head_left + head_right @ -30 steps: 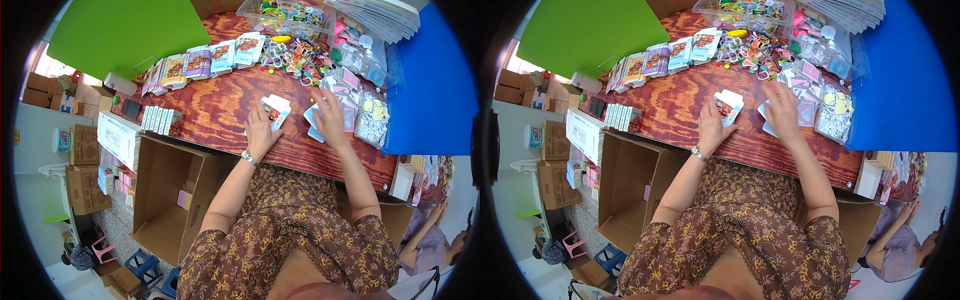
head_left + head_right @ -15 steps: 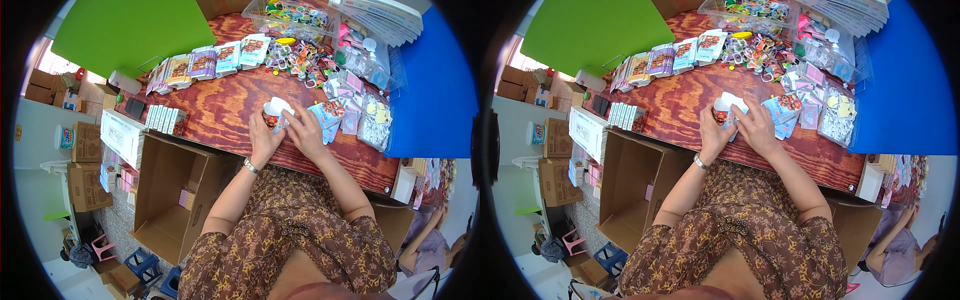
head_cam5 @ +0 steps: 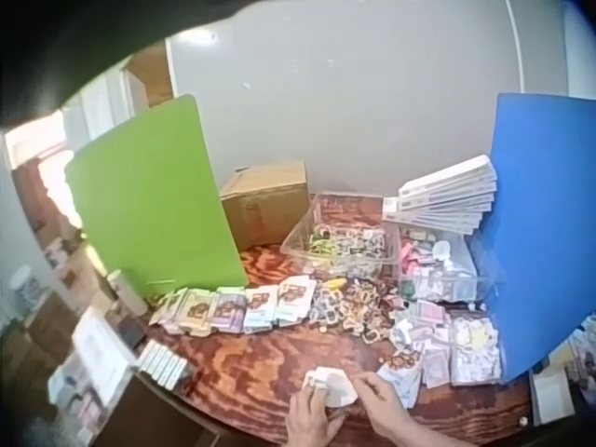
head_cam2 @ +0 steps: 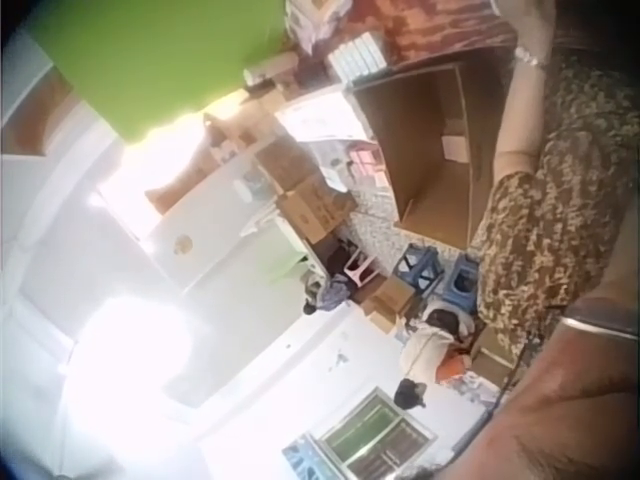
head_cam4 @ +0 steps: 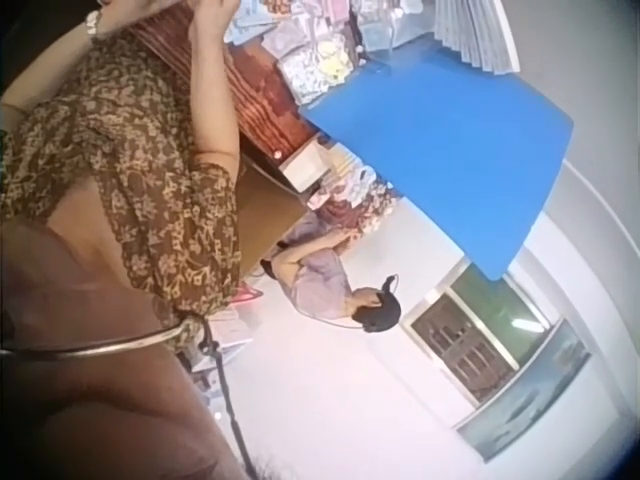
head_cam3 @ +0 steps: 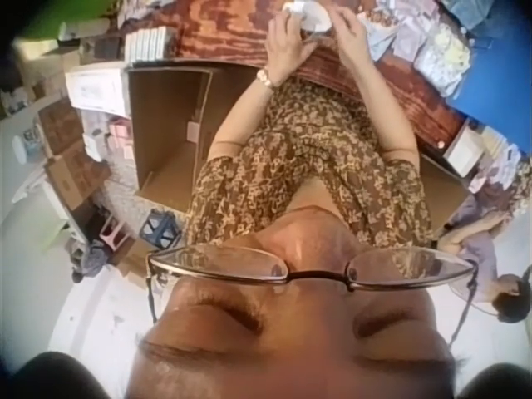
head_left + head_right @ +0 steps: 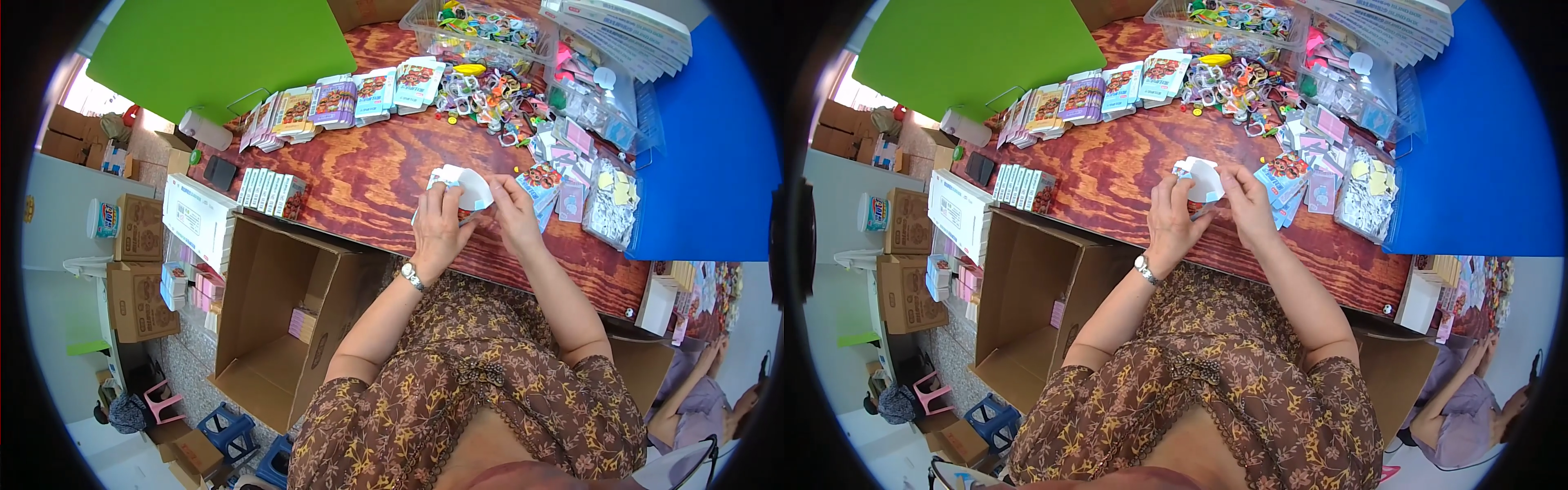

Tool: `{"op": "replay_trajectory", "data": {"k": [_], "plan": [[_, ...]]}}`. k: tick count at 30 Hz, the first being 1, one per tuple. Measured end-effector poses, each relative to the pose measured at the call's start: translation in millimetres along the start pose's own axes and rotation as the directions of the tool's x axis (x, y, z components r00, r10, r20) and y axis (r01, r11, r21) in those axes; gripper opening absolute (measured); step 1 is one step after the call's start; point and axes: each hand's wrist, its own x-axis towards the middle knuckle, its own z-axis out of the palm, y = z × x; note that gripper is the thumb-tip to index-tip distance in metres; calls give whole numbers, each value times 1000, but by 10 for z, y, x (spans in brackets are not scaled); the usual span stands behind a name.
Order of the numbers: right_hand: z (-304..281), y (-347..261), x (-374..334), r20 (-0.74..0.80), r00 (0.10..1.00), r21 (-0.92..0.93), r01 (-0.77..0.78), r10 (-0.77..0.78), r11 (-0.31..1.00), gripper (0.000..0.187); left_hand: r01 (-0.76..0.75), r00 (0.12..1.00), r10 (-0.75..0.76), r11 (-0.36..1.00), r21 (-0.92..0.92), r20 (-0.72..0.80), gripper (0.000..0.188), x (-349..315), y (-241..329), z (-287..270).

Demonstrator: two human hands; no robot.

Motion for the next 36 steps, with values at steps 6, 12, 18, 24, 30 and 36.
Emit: {"op": "replay_trajectory", "data": {"k": [6, 12, 18, 24, 30, 36], "plan": [[118, -105, -63, 65, 977, -456, 212, -205, 864, 17, -12, 998, 12, 1000, 2, -67, 92, 0, 11, 12], [109, -166, -53, 312, 824, -715, 532, -474, 454, 16, -81, 995, 84, 995, 60, -55, 100, -32, -22, 26], [118, -89, -111, 354, 790, -749, 560, -500, 354, 25, -65, 998, 65, 990, 128, 5, 104, -47, 4, 32], [167, 12, -247, 125, 921, -687, 348, -369, 638, 45, -81, 996, 68, 956, 283, 54, 98, -46, 19, 11], [136, 349, -214, 124, 847, -625, 471, -517, 622, 42, 5, 1000, -6, 961, 278, 3, 76, 25, 105, 58], [-556, 177, 367, -52, 887, -722, 284, -459, 631, 35, 5, 990, -29, 985, 171, 135, 114, -13, -158, 101]]}}
